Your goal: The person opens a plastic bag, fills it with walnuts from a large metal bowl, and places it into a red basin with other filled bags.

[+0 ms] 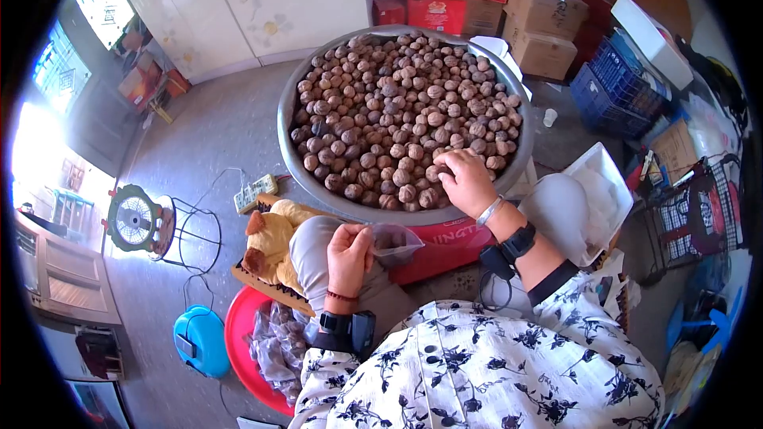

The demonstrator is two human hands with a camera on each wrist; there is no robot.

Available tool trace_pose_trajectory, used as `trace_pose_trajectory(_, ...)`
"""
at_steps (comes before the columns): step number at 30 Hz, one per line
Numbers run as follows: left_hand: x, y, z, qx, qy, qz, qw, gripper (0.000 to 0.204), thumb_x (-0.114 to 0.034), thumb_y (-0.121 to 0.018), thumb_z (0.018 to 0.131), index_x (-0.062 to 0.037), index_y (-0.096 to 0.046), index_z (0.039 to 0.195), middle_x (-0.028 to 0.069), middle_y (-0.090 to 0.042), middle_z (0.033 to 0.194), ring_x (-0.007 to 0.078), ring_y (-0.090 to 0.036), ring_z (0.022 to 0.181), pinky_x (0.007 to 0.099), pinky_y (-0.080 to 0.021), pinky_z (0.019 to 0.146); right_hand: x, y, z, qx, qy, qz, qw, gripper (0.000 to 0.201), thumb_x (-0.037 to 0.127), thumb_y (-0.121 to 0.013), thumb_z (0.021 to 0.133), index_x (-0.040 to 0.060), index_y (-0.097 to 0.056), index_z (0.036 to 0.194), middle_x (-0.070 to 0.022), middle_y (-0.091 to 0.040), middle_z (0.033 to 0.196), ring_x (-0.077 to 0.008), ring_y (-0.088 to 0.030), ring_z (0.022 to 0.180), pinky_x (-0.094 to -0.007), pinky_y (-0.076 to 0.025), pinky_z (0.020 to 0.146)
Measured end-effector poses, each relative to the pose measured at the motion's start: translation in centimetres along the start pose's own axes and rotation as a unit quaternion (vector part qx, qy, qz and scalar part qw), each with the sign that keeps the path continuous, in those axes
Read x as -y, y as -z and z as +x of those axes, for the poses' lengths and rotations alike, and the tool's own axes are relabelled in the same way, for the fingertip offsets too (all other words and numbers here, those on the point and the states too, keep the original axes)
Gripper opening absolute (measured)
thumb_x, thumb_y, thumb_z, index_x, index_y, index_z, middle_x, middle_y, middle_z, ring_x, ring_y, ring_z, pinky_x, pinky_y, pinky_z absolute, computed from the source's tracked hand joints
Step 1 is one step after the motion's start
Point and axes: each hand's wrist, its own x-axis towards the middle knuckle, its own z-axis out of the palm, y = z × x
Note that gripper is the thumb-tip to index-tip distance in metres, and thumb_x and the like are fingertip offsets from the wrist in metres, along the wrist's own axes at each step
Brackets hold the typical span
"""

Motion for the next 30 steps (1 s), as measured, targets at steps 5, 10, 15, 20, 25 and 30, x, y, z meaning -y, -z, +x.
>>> trace_pose_trajectory(5, 0.0, -0.1, 0.0, -0.008, -0.001, 0.009, 1.0, 0.011, -0.012, -0.062, 0.097, -0.004, -0.057, 0.093, 0.0008, -0.058, 0.067, 0.0051, -0.044, 0.044, 0.019, -0.032, 0.037, -0.8, -0.7, -0.3, 0.051, 0.011, -0.09, 0.995, 0.026, 0.008, -0.068, 0.075, 0.0151, -0.067, 0.099, -0.0096, -0.063, 0.096, -0.0332, -0.058, 0.096, -0.0446, -0.049, 0.082)
trace_pose_trajectory(10, -0.2, -0.2, -0.2, -0.016, 0.001, 0.018, 1.0, 0.01, -0.012, -0.063, 0.097, -0.0043, -0.057, 0.093, 0.0002, -0.058, 0.068, 0.0051, -0.044, 0.044, 0.019, -0.033, 0.038, -0.7, -1.0, -0.1, 0.073, 0.007, -0.112, 0.991, 0.028, 0.011, -0.07, 0.072, 0.0179, -0.066, 0.099, -0.0081, -0.062, 0.094, -0.0331, -0.058, 0.097, -0.0447, -0.048, 0.086)
trace_pose_trajectory(15, -0.5, -0.2, -0.4, -0.014, 0.005, 0.025, 1.0, 0.011, -0.013, -0.063, 0.097, -0.0045, -0.057, 0.094, 0.0, -0.058, 0.068, 0.0052, -0.045, 0.045, 0.0191, -0.034, 0.039, 0.2, -0.8, 0.1, 0.056, -0.015, -0.1, 0.993, 0.026, 0.014, -0.071, 0.071, 0.0115, -0.06, 0.095, -0.0096, -0.063, 0.089, -0.033, -0.059, 0.097, -0.0464, -0.046, 0.086)
trace_pose_trajectory(20, -0.5, -0.2, -0.3, -0.012, -0.001, 0.037, 0.999, 0.011, -0.013, -0.063, 0.097, -0.0048, -0.057, 0.094, -0.0004, -0.057, 0.067, 0.005, -0.046, 0.047, 0.0192, -0.034, 0.039, 0.2, -0.5, 0.2, 0.035, -0.039, 0.014, 0.999, 0.027, 0.014, -0.069, 0.075, 0.0082, -0.055, 0.097, -0.0124, -0.063, 0.086, -0.0351, -0.061, 0.089, -0.0471, -0.044, 0.084)
trace_pose_trajectory(25, -0.8, -0.5, -0.6, -0.019, 0.01, 0.031, 0.999, 0.011, -0.014, -0.063, 0.097, -0.0049, -0.057, 0.094, -0.0005, -0.057, 0.067, 0.0052, -0.046, 0.046, 0.019, -0.035, 0.039, 1.1, 0.3, -0.1, 0.013, -0.047, 0.114, 0.992, 0.03, 0.017, -0.071, 0.079, 0.0069, -0.058, 0.104, -0.0163, -0.059, 0.098, -0.0358, -0.061, 0.087, -0.0437, -0.052, 0.077)
trace_pose_trajectory(30, -0.6, -0.2, -0.5, -0.009, 0.006, 0.027, 1.0, 0.011, -0.014, -0.063, 0.097, -0.0051, -0.057, 0.094, -0.0004, -0.057, 0.067, 0.0052, -0.046, 0.046, 0.0189, -0.035, 0.038, 1.2, 0.2, -0.1, -0.005, -0.023, 0.134, 0.991, 0.032, 0.02, -0.074, 0.079, 0.0056, -0.058, 0.102, -0.0153, -0.059, 0.096, -0.0344, -0.061, 0.087, -0.0428, -0.052, 0.077)
